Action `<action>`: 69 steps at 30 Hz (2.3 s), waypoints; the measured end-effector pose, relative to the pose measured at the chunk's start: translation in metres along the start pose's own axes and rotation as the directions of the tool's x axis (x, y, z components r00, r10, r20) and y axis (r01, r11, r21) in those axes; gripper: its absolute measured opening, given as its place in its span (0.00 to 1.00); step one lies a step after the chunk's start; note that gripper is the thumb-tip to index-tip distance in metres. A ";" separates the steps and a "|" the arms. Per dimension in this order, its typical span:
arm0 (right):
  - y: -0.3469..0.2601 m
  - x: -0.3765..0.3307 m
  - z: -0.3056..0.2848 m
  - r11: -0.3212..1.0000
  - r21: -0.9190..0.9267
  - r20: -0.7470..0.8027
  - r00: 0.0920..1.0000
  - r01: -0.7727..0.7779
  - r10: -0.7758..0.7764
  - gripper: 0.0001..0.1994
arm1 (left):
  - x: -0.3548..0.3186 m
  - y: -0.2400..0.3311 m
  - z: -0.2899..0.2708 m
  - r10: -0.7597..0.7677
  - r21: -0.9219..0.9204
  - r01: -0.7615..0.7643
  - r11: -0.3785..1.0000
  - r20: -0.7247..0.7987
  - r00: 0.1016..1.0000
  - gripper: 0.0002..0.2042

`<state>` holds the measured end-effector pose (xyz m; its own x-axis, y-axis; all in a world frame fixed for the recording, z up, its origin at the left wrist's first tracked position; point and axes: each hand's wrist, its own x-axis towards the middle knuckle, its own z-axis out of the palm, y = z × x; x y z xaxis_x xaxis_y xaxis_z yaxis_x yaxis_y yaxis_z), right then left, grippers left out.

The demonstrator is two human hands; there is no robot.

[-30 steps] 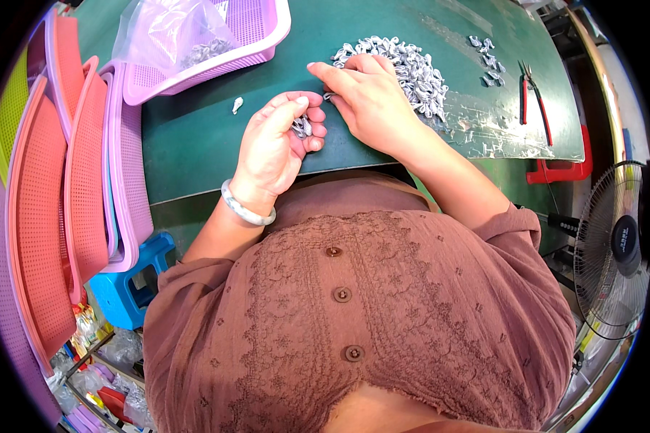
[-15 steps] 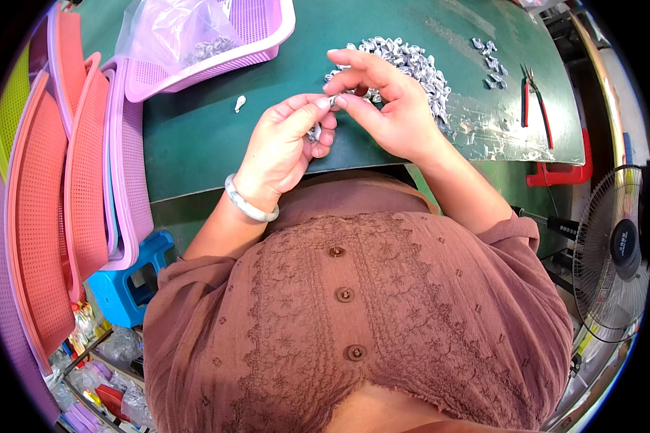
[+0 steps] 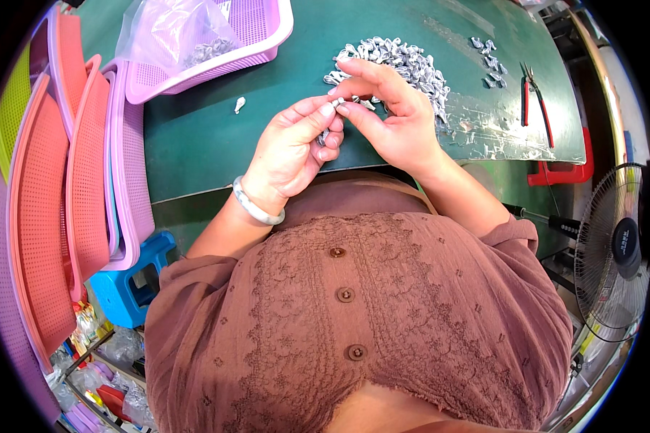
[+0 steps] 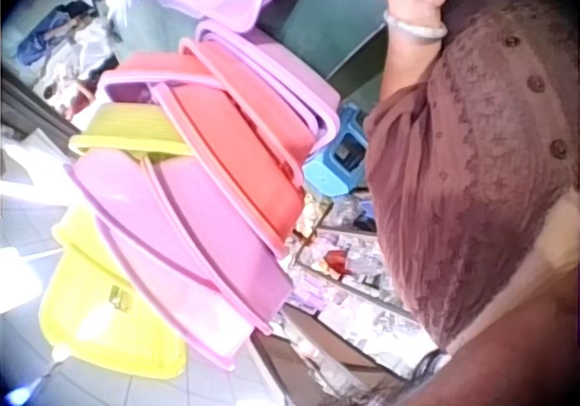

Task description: The person repeatedly picks small silver-wrapped items from a pile on a green table, folds the wrappers by hand, and places them into a purple basket. The process is continuous and repetitive throughout the clip.

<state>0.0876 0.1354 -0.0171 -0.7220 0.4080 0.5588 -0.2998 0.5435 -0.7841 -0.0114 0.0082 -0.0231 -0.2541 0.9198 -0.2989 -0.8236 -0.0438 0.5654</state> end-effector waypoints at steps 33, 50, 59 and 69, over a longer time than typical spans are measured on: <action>0.002 -0.002 -0.006 0.997 0.072 0.068 0.998 -0.004 -0.001 0.26 | -0.003 0.002 0.008 0.164 0.329 -0.126 0.936 -0.090 0.982 0.07; 0.003 -0.002 -0.005 0.989 0.134 0.068 0.996 -0.061 0.052 0.24 | -0.002 0.003 0.007 0.047 0.235 -0.024 0.972 -0.092 0.995 0.11; -0.001 0.001 -0.012 1.000 0.014 0.105 0.994 0.001 -0.003 0.24 | -0.002 0.002 0.003 0.107 0.205 -0.090 0.975 -0.074 0.992 0.10; 0.016 0.016 -0.008 0.777 -0.574 0.296 0.950 0.260 -0.099 0.20 | -0.001 0.009 -0.006 0.114 0.046 -0.110 0.993 -0.113 0.987 0.11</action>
<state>0.0759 0.1568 -0.0184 -0.8407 0.1166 0.5288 -0.0625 0.9491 -0.3088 -0.0215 0.0046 -0.0219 -0.4020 0.8590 -0.3171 -0.7668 -0.1265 0.6294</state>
